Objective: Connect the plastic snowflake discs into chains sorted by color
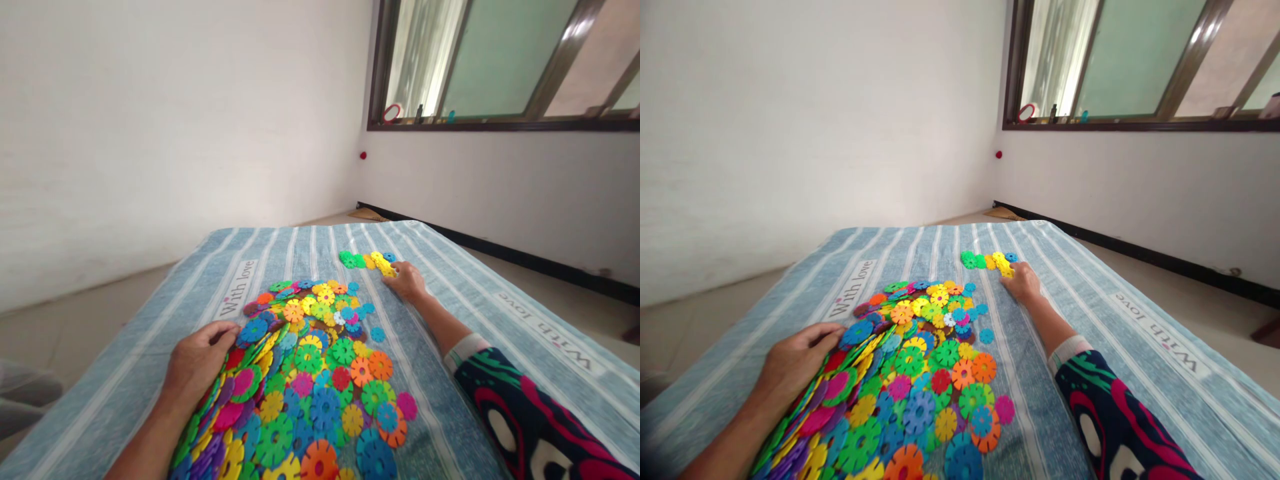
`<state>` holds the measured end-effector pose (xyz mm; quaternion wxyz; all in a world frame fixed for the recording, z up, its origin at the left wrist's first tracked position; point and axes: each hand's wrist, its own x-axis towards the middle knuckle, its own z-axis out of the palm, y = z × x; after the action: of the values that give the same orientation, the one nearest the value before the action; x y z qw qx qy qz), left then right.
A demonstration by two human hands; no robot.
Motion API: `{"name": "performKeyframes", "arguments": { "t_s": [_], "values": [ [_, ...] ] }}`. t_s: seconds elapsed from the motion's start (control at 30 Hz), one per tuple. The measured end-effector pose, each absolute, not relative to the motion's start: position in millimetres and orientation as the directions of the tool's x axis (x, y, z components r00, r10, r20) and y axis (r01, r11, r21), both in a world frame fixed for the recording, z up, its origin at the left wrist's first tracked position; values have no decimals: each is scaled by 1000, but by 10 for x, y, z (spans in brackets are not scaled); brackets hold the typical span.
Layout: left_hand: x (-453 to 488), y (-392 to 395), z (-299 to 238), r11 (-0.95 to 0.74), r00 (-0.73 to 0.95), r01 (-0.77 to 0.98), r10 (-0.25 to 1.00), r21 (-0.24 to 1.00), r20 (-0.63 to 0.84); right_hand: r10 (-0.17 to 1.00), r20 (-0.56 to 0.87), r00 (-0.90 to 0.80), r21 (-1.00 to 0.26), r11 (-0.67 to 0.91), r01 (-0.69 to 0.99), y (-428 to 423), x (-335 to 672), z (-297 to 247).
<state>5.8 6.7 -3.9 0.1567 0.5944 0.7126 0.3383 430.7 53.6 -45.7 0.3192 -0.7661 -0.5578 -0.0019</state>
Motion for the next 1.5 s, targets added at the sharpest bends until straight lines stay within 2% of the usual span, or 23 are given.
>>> {"name": "performKeyframes", "arguments": {
  "t_s": [0.1, 0.23, 0.7, 0.97, 1.1, 1.23, 1.33, 1.43, 1.5],
  "values": [
    [65, 66, -32, 72, -246, 739, 955, 670, 168, 869, 356, 343, -382, -199, 902, 533, 4271, -467],
    [54, 66, -38, 70, -238, 747, 957, 662, 167, 865, 365, 344, -349, -216, 912, 531, 4268, -470],
    [27, 75, -68, 53, -212, 764, 962, 643, 174, 864, 321, 389, -360, -269, 893, 474, 4232, -395],
    [24, 93, -104, 30, -201, 757, 961, 652, 189, 835, 395, 383, -391, -225, 892, 164, 4111, -451],
    [46, 88, -87, 15, -192, 760, 961, 650, 201, 870, 424, 252, -397, -71, 915, -88, 3917, -442],
    [32, 88, -100, -2, -171, 763, 964, 646, 205, 883, 462, -83, -415, 298, 859, -408, 3627, -370],
    [8, 109, -142, -13, -169, 761, 961, 648, 218, 822, 465, -328, -419, 530, 737, -649, 3417, -300],
    [-4, 129, -180, -35, -164, 748, 958, 663, 236, 776, 452, -440, -390, 615, 685, -798, 3276, -259],
    [-3, 132, -190, -53, -156, 741, 956, 669, 249, 781, 440, -442, -384, 609, 694, -828, 3243, -260]
  ]
}}
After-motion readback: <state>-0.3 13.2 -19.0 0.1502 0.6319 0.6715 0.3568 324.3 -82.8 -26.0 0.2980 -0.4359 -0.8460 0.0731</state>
